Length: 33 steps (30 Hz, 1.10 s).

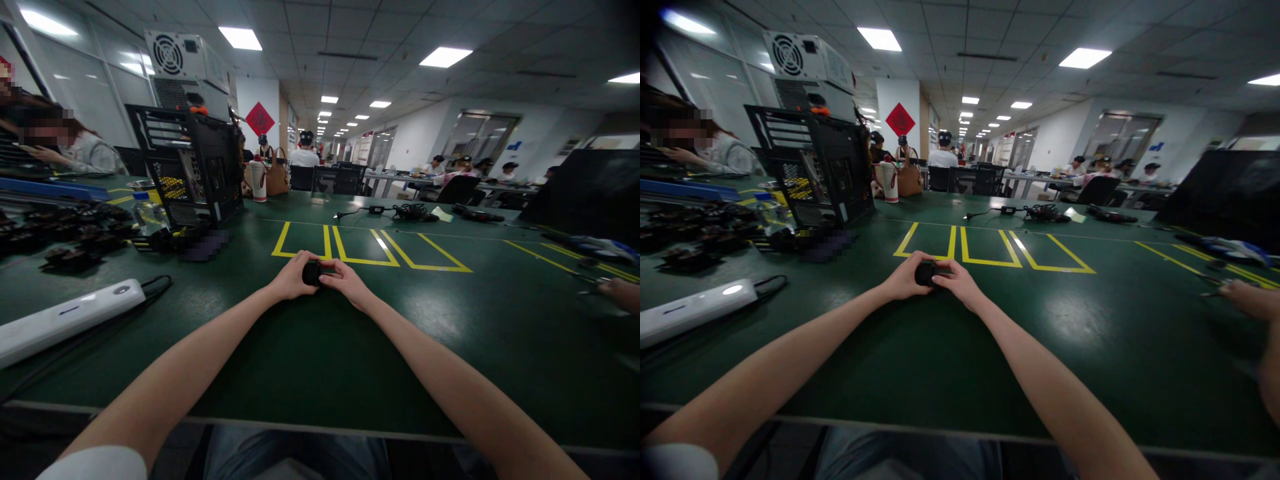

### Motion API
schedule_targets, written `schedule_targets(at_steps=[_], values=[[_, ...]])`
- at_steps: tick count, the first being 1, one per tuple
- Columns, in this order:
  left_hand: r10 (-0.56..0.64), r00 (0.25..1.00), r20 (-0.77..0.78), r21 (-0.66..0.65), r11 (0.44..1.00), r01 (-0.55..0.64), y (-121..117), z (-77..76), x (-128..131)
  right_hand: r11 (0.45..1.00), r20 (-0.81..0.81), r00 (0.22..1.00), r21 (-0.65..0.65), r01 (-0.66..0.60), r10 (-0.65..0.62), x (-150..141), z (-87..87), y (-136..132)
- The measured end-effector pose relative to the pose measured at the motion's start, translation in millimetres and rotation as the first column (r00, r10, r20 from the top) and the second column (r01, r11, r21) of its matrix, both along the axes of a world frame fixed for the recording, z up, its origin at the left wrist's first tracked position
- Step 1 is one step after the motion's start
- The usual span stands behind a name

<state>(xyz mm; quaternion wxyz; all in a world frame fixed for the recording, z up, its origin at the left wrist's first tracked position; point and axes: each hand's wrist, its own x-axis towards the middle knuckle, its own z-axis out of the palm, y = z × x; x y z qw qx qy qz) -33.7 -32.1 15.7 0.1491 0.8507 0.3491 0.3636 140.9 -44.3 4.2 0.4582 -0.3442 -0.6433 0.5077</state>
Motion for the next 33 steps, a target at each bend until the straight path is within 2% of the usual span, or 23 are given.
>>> schedule_targets(at_steps=[3,8,15,19,22,33], values=[[-0.001,1.0,-0.011,0.0,1.0,0.001,0.2,-0.3,-0.7,1.0,-0.017,1.0,0.024,0.007,-0.006,-1.2,0.3,-1.4],[0.002,1.0,-0.012,0.008,1.0,-0.002,1.0,-1.2,-0.9,0.999,0.009,0.999,-0.011,0.05,-0.05,-3.3,-1.3,-0.9],[-0.002,1.0,-0.01,0.003,1.0,0.002,0.3,-0.6,-0.9,0.998,0.003,1.0,-0.063,0.026,-0.026,-1.8,-0.9,1.0],[0.0,1.0,-0.017,0.006,1.0,0.0,1.3,-1.8,-0.9,1.0,-0.005,1.0,0.018,-0.009,0.009,-1.8,-0.9,1.0],[0.006,1.0,-0.012,0.03,1.0,-0.005,2.4,-2.8,-0.9,0.999,-0.004,1.0,0.05,0.014,-0.014,-2.5,-2.6,1.5],[-0.017,1.0,-0.021,0.037,0.999,0.018,2.1,-2.1,-1.7,0.999,0.026,0.999,-0.021,0.033,-0.032,-1.2,-5.0,4.9]])
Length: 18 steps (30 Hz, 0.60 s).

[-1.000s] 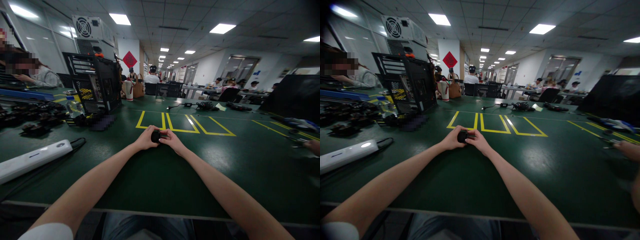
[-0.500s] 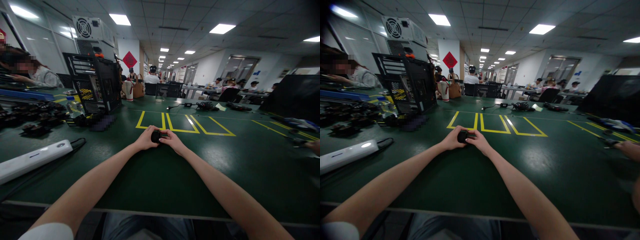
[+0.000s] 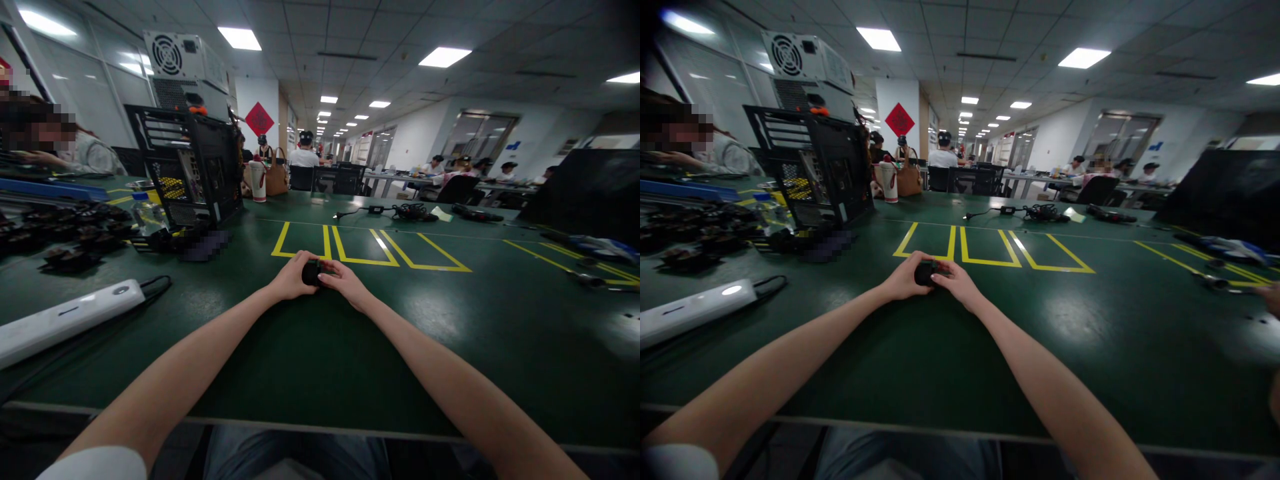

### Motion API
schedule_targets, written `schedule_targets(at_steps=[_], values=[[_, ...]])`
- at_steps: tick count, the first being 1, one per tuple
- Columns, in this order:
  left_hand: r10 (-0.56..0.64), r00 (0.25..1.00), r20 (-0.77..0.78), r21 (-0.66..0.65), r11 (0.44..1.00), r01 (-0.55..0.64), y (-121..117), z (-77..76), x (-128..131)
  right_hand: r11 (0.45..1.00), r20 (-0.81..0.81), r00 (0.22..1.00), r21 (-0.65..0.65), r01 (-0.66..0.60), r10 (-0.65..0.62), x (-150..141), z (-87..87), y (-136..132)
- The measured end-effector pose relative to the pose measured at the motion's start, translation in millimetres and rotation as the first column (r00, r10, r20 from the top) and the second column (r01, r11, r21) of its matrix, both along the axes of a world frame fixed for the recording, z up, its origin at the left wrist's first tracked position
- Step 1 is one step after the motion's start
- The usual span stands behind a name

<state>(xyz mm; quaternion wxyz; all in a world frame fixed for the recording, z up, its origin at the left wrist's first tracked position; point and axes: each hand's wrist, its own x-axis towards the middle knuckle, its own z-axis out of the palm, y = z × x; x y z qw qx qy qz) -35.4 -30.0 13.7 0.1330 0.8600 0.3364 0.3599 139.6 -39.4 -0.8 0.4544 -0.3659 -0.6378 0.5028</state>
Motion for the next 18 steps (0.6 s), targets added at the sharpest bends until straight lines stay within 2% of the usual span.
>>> schedule_targets(at_steps=[7,12,18], values=[[0.014,1.0,-0.005,-0.005,1.0,-0.014,1.5,-1.3,0.4,0.997,0.0,1.0,0.078,-0.026,0.026,-1.0,5.5,-5.5],[0.025,1.0,-0.006,-0.01,1.0,-0.025,0.3,-0.6,0.7,1.0,0.005,1.0,0.028,0.012,-0.012,-2.8,6.2,-6.7],[0.012,1.0,0.012,0.006,1.0,-0.012,0.8,-1.8,1.1,1.0,0.006,1.0,0.025,0.017,-0.018,-0.6,-0.1,-0.1]])
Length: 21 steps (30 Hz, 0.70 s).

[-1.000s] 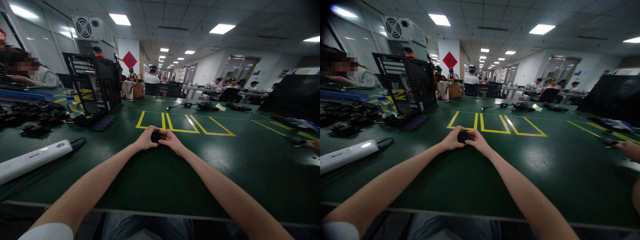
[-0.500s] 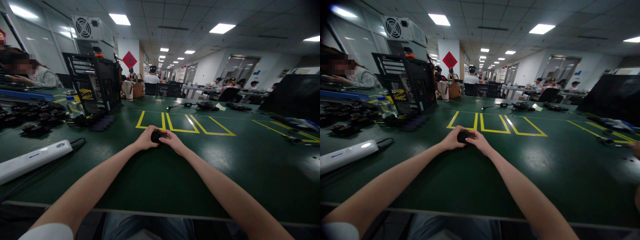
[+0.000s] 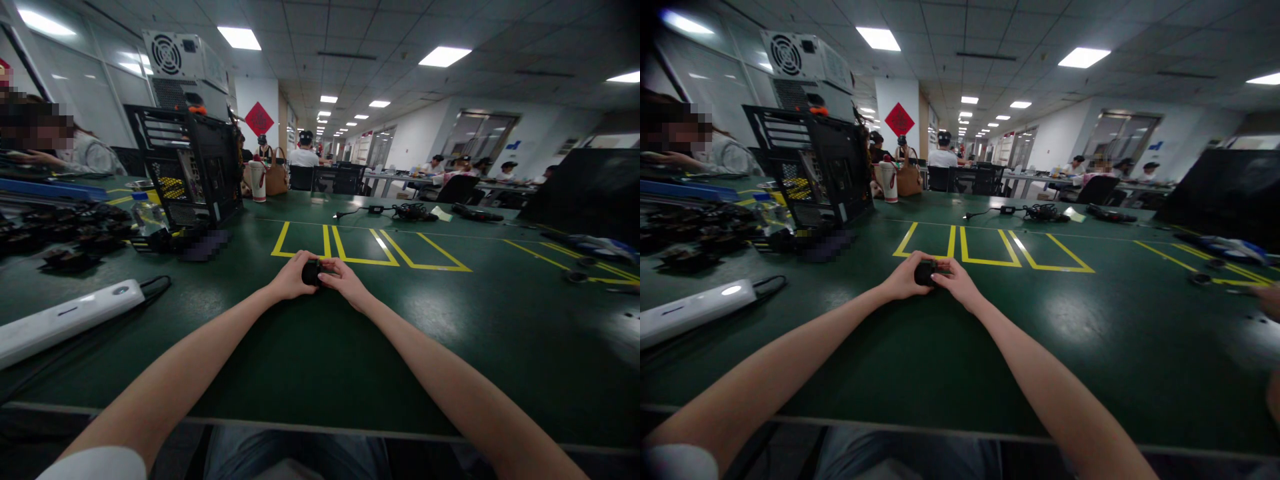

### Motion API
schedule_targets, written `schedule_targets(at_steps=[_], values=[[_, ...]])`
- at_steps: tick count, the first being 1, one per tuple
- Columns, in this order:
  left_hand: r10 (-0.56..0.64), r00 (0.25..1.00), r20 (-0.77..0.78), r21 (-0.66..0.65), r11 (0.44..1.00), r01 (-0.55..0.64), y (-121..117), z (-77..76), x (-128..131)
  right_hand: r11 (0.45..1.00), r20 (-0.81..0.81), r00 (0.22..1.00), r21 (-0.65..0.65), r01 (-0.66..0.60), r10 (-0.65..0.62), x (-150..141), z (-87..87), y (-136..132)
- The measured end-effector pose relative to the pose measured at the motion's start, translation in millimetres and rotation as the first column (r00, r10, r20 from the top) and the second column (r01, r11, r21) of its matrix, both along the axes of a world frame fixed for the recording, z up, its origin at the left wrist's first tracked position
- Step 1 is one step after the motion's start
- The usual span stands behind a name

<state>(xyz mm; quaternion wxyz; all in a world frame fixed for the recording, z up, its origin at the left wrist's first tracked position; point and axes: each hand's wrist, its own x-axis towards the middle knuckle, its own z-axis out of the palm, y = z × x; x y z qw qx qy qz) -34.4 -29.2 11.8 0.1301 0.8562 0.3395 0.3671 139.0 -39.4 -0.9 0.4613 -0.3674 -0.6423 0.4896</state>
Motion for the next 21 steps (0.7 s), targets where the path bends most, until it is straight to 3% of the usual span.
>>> schedule_targets(at_steps=[21], values=[[0.008,1.0,-0.007,-0.036,0.999,-0.008,-1.7,2.4,-0.8,0.999,-0.015,0.999,-0.015,-0.039,0.039,1.5,3.3,-3.0]])
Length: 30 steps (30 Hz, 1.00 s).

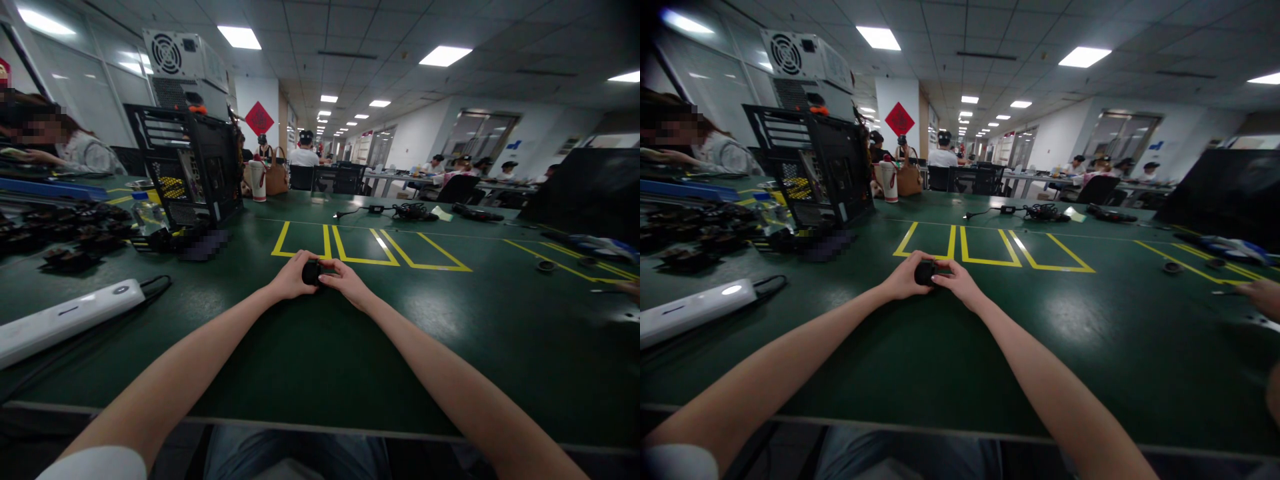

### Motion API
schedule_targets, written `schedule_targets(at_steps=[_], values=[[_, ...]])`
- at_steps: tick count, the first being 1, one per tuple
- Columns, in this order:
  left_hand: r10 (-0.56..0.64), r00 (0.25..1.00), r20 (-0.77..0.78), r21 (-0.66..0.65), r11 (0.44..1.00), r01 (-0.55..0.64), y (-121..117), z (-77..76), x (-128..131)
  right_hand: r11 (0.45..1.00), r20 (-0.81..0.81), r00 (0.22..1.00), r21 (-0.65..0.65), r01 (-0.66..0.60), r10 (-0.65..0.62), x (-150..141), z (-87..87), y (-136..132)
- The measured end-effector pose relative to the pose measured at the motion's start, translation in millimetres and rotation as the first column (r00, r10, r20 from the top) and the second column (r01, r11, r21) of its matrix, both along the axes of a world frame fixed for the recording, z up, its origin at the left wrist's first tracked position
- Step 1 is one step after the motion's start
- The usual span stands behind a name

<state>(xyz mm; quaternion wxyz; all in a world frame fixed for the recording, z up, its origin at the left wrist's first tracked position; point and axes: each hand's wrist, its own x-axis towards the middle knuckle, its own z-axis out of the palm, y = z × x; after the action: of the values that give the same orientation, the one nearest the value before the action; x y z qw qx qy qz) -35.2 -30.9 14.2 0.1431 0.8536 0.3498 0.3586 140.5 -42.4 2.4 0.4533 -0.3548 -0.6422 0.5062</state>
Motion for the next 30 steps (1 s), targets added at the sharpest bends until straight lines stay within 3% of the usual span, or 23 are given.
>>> schedule_targets(at_steps=[12,20,30], values=[[0.004,1.0,0.004,0.041,0.999,-0.004,4.1,-3.9,1.1,0.999,-0.014,0.999,0.024,0.042,-0.042,-1.9,-1.2,-1.5],[0.009,1.0,-0.006,-0.002,1.0,-0.009,1.2,-0.6,0.4,0.999,-0.025,0.999,0.034,0.024,-0.024,-1.0,0.0,-2.2],[0.013,1.0,-0.004,-0.005,1.0,-0.013,0.2,-0.3,0.8,0.999,-0.015,0.999,-0.028,0.029,-0.03,0.2,-2.5,1.5]])
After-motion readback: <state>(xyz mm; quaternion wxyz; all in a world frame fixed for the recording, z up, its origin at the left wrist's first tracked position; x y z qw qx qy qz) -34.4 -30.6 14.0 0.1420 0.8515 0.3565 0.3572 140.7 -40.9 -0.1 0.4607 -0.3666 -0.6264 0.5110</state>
